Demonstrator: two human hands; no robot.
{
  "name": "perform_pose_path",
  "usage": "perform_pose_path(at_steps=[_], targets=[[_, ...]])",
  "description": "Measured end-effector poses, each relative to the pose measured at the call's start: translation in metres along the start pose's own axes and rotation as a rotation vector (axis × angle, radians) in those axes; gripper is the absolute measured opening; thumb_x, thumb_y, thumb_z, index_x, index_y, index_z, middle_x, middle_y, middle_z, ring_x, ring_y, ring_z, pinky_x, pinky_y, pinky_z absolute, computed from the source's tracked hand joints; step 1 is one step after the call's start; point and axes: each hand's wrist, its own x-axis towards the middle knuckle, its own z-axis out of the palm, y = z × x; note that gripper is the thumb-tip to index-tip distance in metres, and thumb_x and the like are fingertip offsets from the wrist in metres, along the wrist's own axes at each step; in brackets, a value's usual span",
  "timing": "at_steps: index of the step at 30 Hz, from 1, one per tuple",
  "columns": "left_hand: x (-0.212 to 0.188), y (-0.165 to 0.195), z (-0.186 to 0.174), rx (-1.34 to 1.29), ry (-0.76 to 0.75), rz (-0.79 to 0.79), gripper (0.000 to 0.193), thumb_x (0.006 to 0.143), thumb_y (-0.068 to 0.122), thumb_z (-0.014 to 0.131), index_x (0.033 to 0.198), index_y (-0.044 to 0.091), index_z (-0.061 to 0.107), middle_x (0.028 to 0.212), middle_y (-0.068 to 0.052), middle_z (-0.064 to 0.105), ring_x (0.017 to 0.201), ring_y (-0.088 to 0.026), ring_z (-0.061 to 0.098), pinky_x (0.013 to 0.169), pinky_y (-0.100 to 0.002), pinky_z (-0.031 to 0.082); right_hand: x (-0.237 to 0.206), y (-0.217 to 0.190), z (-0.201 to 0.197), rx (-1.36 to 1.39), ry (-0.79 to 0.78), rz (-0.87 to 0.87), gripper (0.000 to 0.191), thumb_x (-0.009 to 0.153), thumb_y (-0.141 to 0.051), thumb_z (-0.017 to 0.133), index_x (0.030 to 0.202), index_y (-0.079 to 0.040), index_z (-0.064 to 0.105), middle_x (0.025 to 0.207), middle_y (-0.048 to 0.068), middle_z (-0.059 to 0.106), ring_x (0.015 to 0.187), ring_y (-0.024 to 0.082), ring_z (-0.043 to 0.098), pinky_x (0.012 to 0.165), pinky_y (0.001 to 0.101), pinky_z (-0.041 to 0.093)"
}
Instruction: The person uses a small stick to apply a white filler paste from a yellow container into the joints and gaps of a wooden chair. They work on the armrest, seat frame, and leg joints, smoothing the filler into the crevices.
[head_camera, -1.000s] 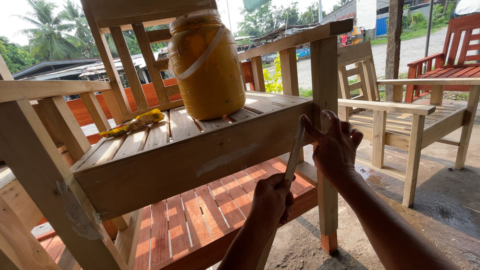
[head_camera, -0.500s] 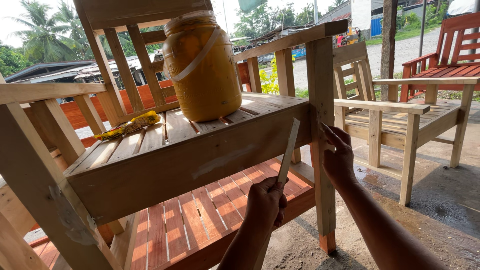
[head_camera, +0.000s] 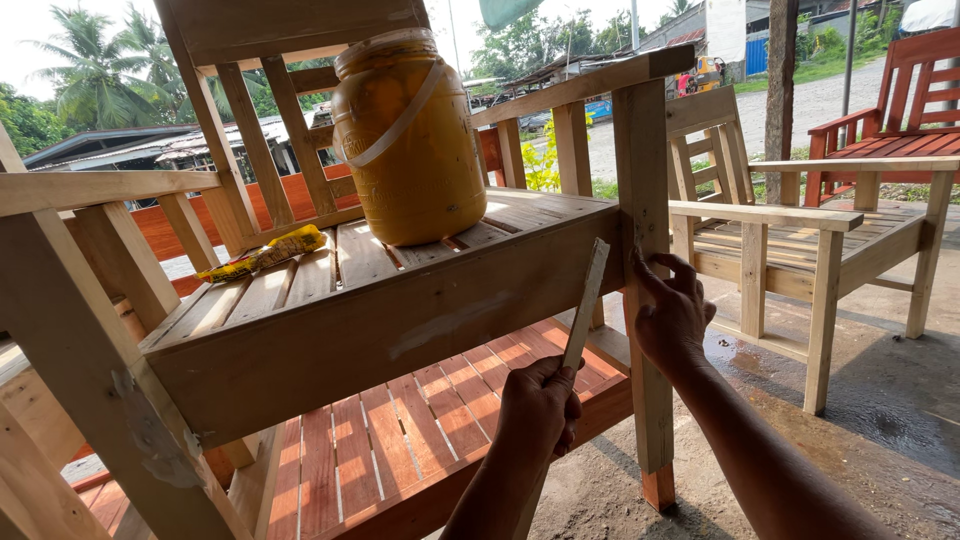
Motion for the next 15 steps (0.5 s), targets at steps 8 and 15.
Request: perform_pose_path(at_steps=[8,15], targets=[[0.003,0.005,0.009,-0.027,-0.005,-0.019,0.035,0.105,0.023,0.053,0.128,0.001,0.068,0.056,-0.004,0.055,0.035,-0.009,0.044,0.032,-0.028,0.035,0.009,0.005,-0.008,0.029,0.021,-0.021,0.096,0.067,0.004,0.056,0.153,-0.037,0.053,0.146,0.007,0.050,0.127,0.024,0.054,0.092,0.0457,0.033],[0.003,0.005,0.009,-0.050,-0.011,-0.012,0.035,0.105,0.023,0.054,0.127,0.002,0.069,0.056,-0.004,0.056,0.035,-0.009,0.044,0.031,-0.028,0.035,0.011,0.001,-0.010,0.017,0.048,-0.040,0.092,0.068,0.004,0.056,0.148,-0.044,0.055,0.146,0.003,0.053,0.126,0.021,0.055,0.094,0.0431,0.033]])
